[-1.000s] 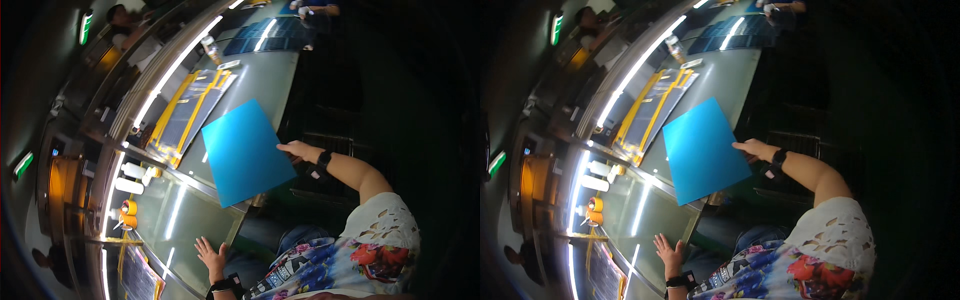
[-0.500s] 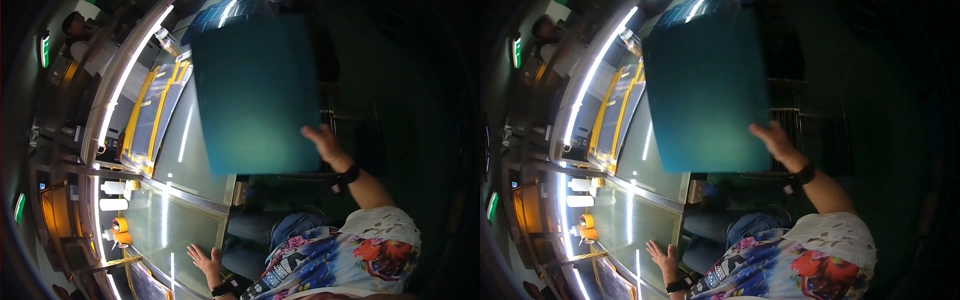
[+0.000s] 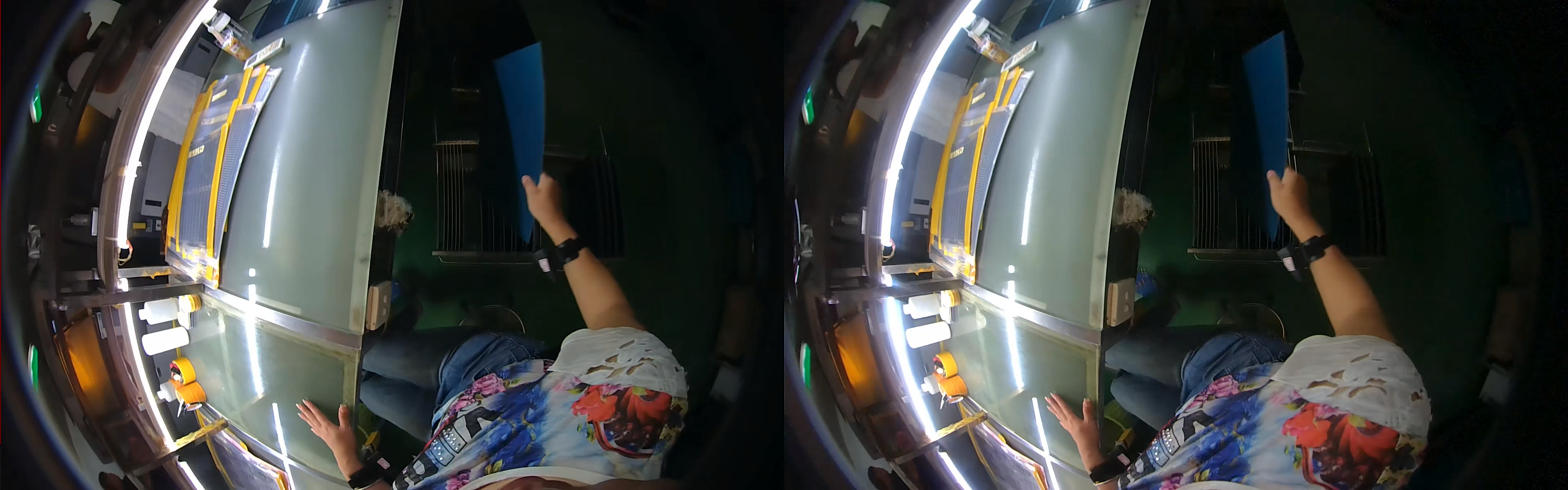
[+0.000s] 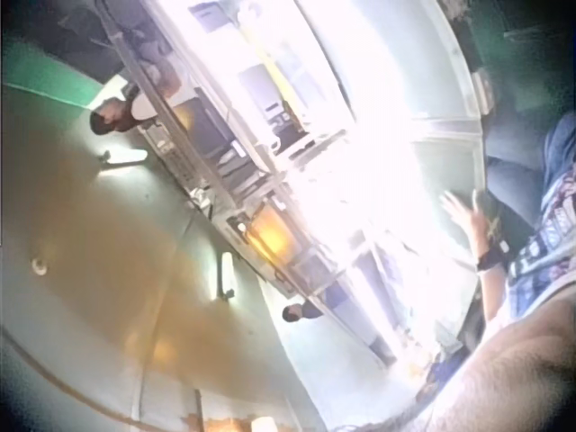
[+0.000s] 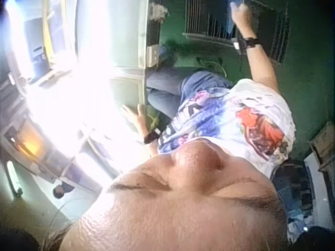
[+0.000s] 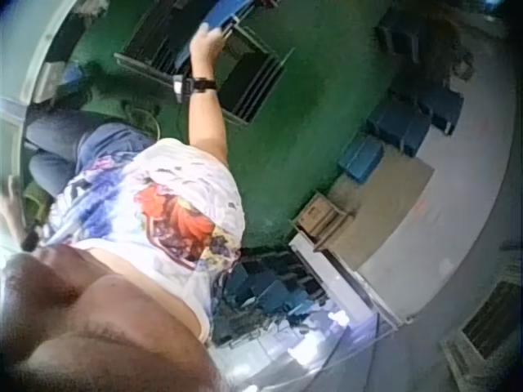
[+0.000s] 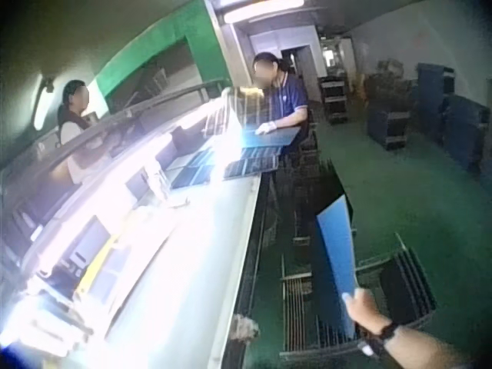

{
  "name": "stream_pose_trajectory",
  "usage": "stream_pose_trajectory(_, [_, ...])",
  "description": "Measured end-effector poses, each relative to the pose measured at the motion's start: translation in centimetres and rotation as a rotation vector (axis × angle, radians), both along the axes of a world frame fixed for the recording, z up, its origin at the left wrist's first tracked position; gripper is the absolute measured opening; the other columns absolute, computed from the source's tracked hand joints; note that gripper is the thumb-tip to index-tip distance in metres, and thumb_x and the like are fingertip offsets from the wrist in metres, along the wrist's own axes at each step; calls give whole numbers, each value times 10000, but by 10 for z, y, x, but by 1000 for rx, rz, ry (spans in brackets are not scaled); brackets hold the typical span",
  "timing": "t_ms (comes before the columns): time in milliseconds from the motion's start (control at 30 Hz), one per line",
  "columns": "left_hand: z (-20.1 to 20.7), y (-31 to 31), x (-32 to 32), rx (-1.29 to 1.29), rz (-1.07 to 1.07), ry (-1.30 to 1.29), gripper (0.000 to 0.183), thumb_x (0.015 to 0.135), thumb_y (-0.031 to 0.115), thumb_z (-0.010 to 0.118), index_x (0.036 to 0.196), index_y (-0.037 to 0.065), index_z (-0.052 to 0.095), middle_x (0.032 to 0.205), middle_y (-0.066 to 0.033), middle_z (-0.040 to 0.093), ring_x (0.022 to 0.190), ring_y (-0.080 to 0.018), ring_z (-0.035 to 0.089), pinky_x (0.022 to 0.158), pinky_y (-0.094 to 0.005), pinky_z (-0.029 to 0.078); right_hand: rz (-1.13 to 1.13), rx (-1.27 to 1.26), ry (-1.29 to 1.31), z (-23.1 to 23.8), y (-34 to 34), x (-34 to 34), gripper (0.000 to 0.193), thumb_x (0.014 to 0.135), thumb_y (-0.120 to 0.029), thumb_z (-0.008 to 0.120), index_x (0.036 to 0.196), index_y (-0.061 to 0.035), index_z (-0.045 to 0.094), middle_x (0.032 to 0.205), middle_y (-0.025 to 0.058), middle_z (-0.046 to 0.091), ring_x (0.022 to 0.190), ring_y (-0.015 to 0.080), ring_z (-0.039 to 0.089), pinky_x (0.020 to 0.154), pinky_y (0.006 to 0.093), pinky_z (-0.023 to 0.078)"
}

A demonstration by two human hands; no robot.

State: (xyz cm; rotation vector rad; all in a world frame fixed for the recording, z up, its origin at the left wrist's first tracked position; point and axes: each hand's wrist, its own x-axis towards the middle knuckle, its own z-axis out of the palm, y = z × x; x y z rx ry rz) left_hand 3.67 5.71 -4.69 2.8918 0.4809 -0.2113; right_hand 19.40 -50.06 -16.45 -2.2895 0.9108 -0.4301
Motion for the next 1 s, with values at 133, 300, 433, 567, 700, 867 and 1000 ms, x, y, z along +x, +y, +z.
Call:
stream_pose_trajectory(133, [5, -5, 6, 2, -19, 45, 832, 846, 433, 584, 1452, 76, 139, 1498, -217, 95, 1374, -422, 77, 1093, -505, 137, 6, -4, 197, -68, 31, 8, 256, 850, -196, 561, 971, 29, 581, 797, 260, 624, 780, 421, 610, 701, 483, 492])
stream_pose_trajectory(300, [3, 2, 4, -43, -22, 13, 900, 799, 448, 629, 1453, 73, 139, 1504, -196, 94, 1378, -413, 79, 1088, -516, 141, 79, 33, 263, -126, 59, 6, 279, 866, -184, 531, 1025, 44, 556, 795, 256, 625, 774, 409, 620, 690, 483, 494])
stream_pose_trajectory(433, [5, 2, 3, -51, -25, 32, 898, 802, 446, 626, 1453, 72, 134, 1505, -196, 86, 1379, -411, 72, 1097, -501, 133, 98, 77, 318, -153, 73, 2, 328, 866, -187, 527, 1083, 59, 541, 784, 248, 628, 765, 392, 631, 679, 465, 503])
stream_pose_trajectory(567, [9, -1, 4, -72, -11, 46, 901, 802, 447, 625, 1454, 74, 129, 1505, -200, 75, 1381, -406, 61, 1100, -504, 124, 93, 101, 344, -158, 84, 1, 310, 869, -179, 517, 1072, 53, 544, 765, 234, 632, 744, 386, 635, 668, 461, 510])
stream_pose_trajectory(700, [9, -1, 4, -81, -18, 41, 895, 799, 409, 639, 1454, 73, 129, 1505, -204, 70, 1380, -411, 58, 1101, -503, 122, 111, 78, 366, -153, 86, 6, 263, 869, -175, 518, 1016, 40, 555, 747, 220, 632, 720, 380, 638, 659, 465, 510])
stream_pose_trajectory(867, [9, 2, 2, -67, -25, 48, 886, 788, 339, 654, 1452, 69, 134, 1503, -210, 72, 1376, -424, 59, 1101, -504, 124, 169, 114, 395, -147, 82, 16, 292, 856, -181, 548, 1020, 61, 566, 750, 237, 628, 744, 389, 635, 674, 471, 510])
stream_pose_trajectory(1000, [7, 3, 2, -76, -16, 47, 895, 775, 312, 663, 1452, 63, 132, 1503, -211, 73, 1375, -428, 60, 1100, -505, 125, 144, 111, 417, -146, 82, 19, 274, 851, -173, 550, 1005, 53, 572, 757, 234, 631, 738, 390, 634, 669, 467, 512])
